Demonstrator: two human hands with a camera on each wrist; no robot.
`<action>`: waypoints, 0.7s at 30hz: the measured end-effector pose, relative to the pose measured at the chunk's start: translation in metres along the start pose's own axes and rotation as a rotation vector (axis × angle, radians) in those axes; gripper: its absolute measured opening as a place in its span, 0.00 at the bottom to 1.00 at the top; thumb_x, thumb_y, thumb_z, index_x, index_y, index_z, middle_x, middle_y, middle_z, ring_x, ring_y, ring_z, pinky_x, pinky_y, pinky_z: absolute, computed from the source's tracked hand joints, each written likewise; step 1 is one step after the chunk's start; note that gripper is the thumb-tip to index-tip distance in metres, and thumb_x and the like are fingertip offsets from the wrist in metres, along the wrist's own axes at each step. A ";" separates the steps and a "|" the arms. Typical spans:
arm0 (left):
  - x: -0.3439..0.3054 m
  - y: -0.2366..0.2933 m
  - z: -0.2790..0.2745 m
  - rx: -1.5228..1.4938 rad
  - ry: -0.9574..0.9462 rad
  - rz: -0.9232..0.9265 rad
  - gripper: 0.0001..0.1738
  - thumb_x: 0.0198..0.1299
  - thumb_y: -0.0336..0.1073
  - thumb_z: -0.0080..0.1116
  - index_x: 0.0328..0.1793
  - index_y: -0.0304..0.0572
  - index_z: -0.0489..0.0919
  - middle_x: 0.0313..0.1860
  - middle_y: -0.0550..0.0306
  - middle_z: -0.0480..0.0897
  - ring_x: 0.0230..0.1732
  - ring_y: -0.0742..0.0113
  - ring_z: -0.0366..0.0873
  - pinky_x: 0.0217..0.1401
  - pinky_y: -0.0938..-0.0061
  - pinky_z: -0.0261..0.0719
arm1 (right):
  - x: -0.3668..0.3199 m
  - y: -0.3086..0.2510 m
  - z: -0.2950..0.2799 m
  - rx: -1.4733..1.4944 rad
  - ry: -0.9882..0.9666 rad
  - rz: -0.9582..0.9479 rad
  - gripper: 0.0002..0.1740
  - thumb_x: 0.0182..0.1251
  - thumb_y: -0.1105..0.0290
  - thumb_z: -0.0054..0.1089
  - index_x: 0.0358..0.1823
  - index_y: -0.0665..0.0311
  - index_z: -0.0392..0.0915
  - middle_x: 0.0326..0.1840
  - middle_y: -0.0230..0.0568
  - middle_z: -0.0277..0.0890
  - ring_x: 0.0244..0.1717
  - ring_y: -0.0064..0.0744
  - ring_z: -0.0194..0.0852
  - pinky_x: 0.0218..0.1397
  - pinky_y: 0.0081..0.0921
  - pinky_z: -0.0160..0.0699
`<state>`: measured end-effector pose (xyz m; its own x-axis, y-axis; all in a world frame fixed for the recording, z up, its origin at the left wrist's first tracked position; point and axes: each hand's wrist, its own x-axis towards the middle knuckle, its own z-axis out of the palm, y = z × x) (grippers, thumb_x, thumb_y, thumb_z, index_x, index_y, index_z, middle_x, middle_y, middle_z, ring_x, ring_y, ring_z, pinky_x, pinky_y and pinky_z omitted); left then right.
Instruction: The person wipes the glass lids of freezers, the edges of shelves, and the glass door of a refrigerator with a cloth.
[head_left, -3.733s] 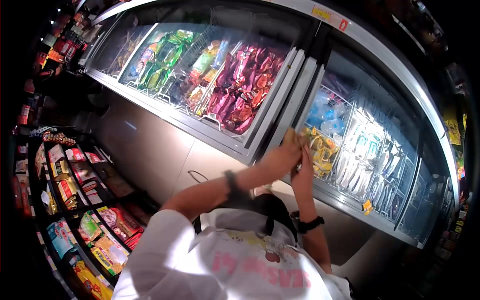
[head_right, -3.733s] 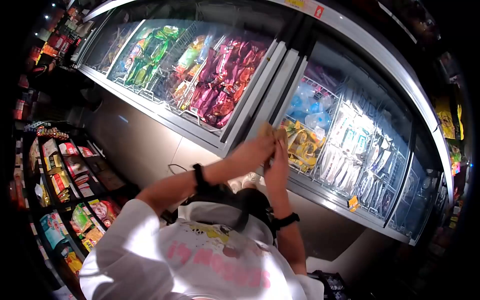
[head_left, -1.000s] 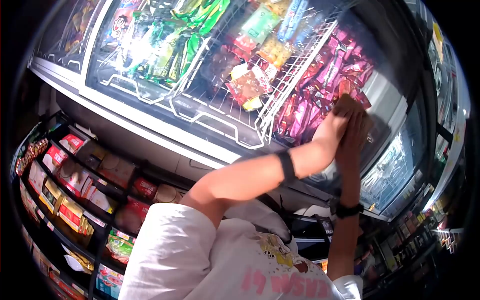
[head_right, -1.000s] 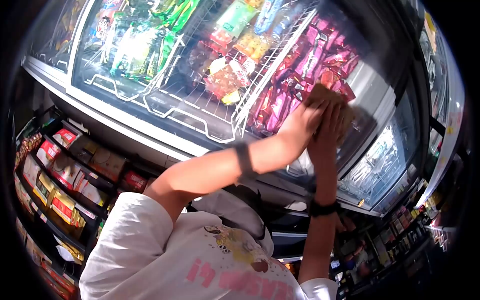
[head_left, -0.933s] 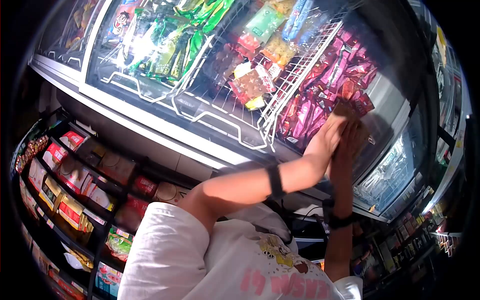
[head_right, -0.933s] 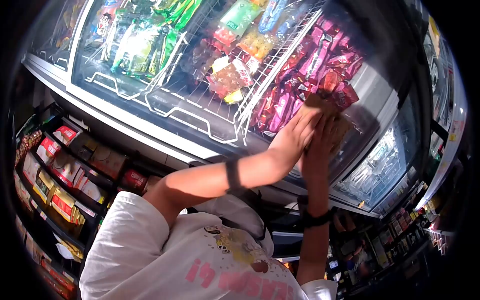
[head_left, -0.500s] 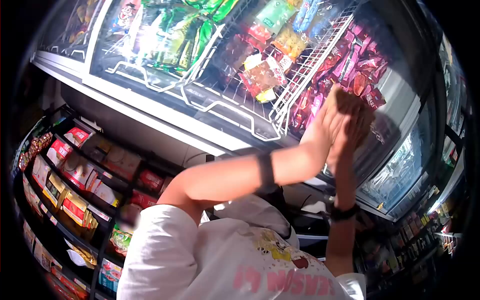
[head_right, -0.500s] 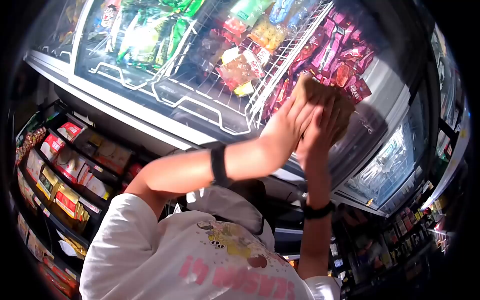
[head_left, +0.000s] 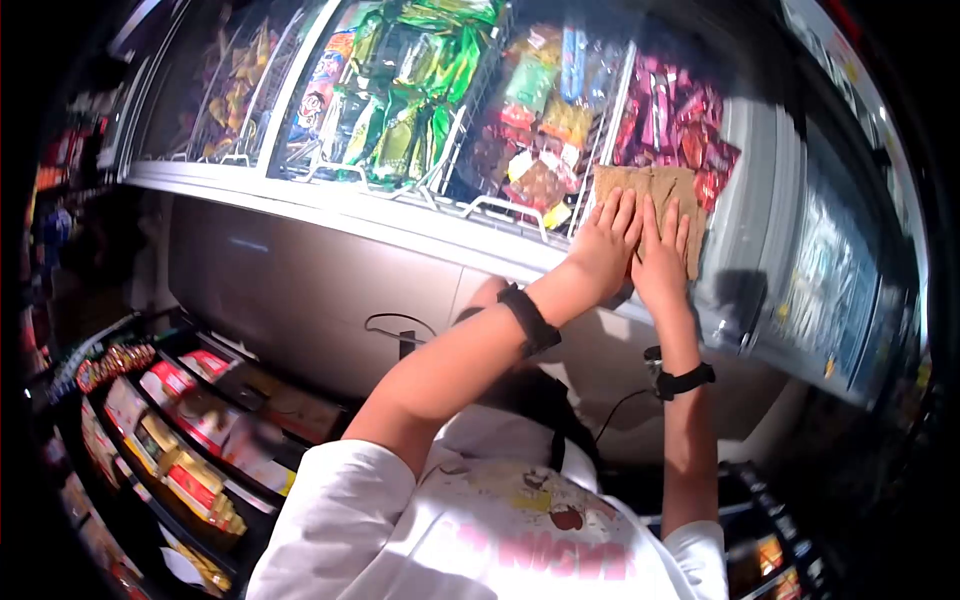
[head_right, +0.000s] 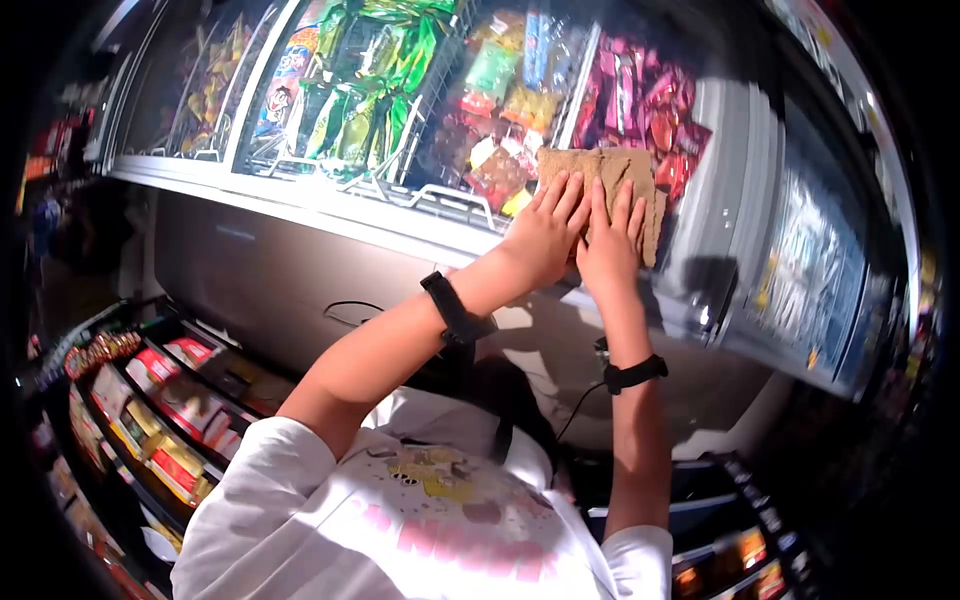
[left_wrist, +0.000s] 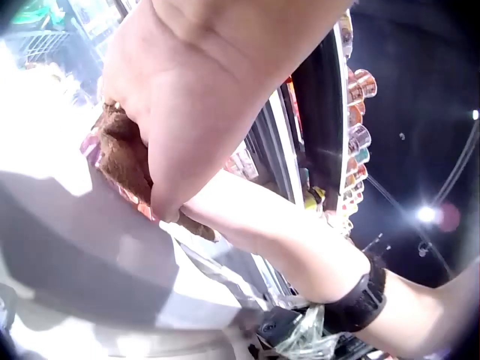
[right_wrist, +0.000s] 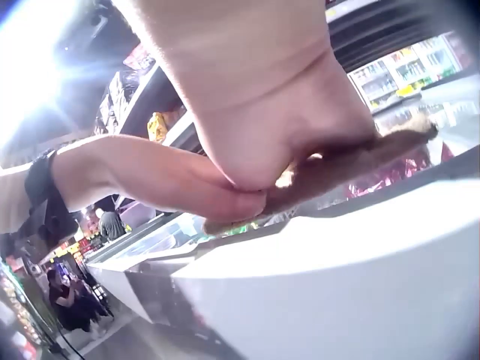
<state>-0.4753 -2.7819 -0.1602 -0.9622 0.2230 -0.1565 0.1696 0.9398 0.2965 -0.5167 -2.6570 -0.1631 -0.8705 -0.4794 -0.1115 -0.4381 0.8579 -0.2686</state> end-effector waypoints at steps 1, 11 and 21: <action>-0.012 0.006 0.001 0.017 -0.024 0.039 0.40 0.58 0.46 0.46 0.73 0.34 0.47 0.73 0.37 0.47 0.74 0.43 0.42 0.72 0.58 0.45 | -0.016 -0.003 -0.006 0.019 -0.019 0.024 0.39 0.57 0.63 0.58 0.70 0.46 0.51 0.74 0.54 0.36 0.71 0.66 0.33 0.69 0.48 0.49; -0.045 -0.028 0.004 -0.011 0.060 0.084 0.36 0.60 0.45 0.38 0.73 0.39 0.50 0.72 0.37 0.50 0.73 0.43 0.45 0.73 0.56 0.41 | -0.028 -0.044 0.021 -0.018 -0.066 0.226 0.40 0.59 0.55 0.54 0.72 0.39 0.46 0.75 0.54 0.28 0.71 0.72 0.25 0.70 0.57 0.37; -0.122 -0.255 -0.061 0.038 0.196 -0.224 0.25 0.56 0.36 0.49 0.63 0.53 0.68 0.69 0.49 0.62 0.69 0.43 0.56 0.70 0.52 0.50 | 0.086 -0.280 0.082 -0.047 0.045 0.033 0.36 0.59 0.55 0.51 0.70 0.44 0.53 0.74 0.56 0.35 0.71 0.69 0.31 0.68 0.61 0.36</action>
<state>-0.4143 -3.0647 -0.1598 -0.9987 -0.0422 -0.0280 -0.0477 0.9698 0.2390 -0.4503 -2.9535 -0.1758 -0.8936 -0.4423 -0.0760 -0.4176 0.8815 -0.2203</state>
